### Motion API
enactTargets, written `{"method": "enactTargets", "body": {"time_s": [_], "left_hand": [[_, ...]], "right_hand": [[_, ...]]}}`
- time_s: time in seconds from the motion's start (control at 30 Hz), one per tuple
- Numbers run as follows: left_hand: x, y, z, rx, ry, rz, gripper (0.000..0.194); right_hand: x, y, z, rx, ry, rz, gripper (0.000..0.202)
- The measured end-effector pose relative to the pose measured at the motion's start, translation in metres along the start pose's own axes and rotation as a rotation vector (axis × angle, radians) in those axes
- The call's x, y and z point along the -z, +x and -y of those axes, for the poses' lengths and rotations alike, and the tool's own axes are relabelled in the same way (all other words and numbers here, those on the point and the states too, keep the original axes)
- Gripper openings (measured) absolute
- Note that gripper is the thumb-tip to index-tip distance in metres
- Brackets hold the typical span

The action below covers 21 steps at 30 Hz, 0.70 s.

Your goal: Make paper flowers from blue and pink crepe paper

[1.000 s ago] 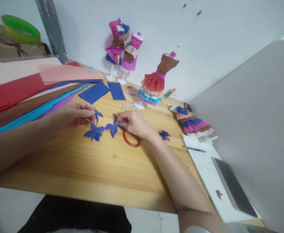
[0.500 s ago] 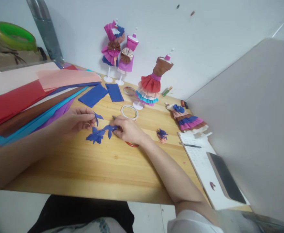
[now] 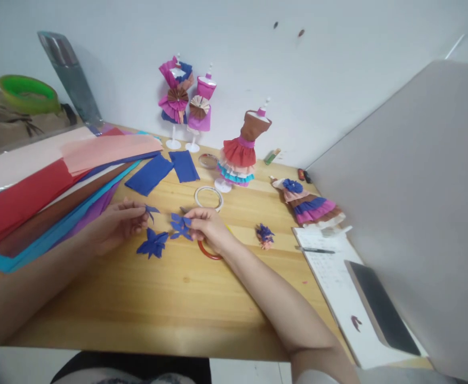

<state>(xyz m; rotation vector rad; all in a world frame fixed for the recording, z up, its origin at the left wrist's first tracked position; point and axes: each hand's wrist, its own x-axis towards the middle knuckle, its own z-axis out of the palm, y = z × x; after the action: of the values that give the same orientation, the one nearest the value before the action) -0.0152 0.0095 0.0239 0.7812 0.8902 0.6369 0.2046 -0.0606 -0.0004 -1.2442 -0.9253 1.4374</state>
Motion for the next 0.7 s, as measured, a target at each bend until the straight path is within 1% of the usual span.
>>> {"method": "enactTargets", "body": {"time_s": [0.1, 0.17, 0.27, 0.37, 0.5, 0.57, 0.6, 0.63, 0.7], "left_hand": [[-0.001, 0.002, -0.001, 0.037, -0.014, -0.028, 0.013], [-0.001, 0.003, 0.000, 0.040, -0.009, -0.022, 0.013], [0.000, 0.005, 0.003, 0.016, 0.037, -0.006, 0.015], [0.001, 0.009, 0.003, -0.057, 0.139, 0.004, 0.018], [0.000, 0.021, -0.001, -0.216, 0.370, 0.021, 0.019], [0.000, 0.028, -0.006, -0.256, 0.463, 0.034, 0.017], [0.000, 0.032, -0.008, -0.254, 0.519, 0.034, 0.016], [0.000, 0.035, -0.011, -0.248, 0.609, 0.042, 0.015], [-0.001, 0.039, -0.016, -0.283, 0.882, 0.035, 0.016]], "right_hand": [[0.001, 0.000, 0.006, -0.085, 0.202, 0.021, 0.013], [0.003, 0.001, 0.007, -0.123, 0.295, 0.038, 0.016], [0.005, 0.001, 0.006, -0.172, 0.359, 0.052, 0.022], [0.007, 0.000, 0.006, -0.181, 0.359, 0.062, 0.024], [0.010, 0.000, 0.010, -0.152, 0.365, 0.062, 0.027], [0.012, 0.001, 0.012, -0.146, 0.372, 0.058, 0.028], [0.013, 0.001, 0.013, -0.146, 0.373, 0.056, 0.028], [0.013, 0.002, 0.014, -0.144, 0.372, 0.052, 0.028], [0.015, 0.003, 0.015, -0.124, 0.363, 0.040, 0.028]]}}
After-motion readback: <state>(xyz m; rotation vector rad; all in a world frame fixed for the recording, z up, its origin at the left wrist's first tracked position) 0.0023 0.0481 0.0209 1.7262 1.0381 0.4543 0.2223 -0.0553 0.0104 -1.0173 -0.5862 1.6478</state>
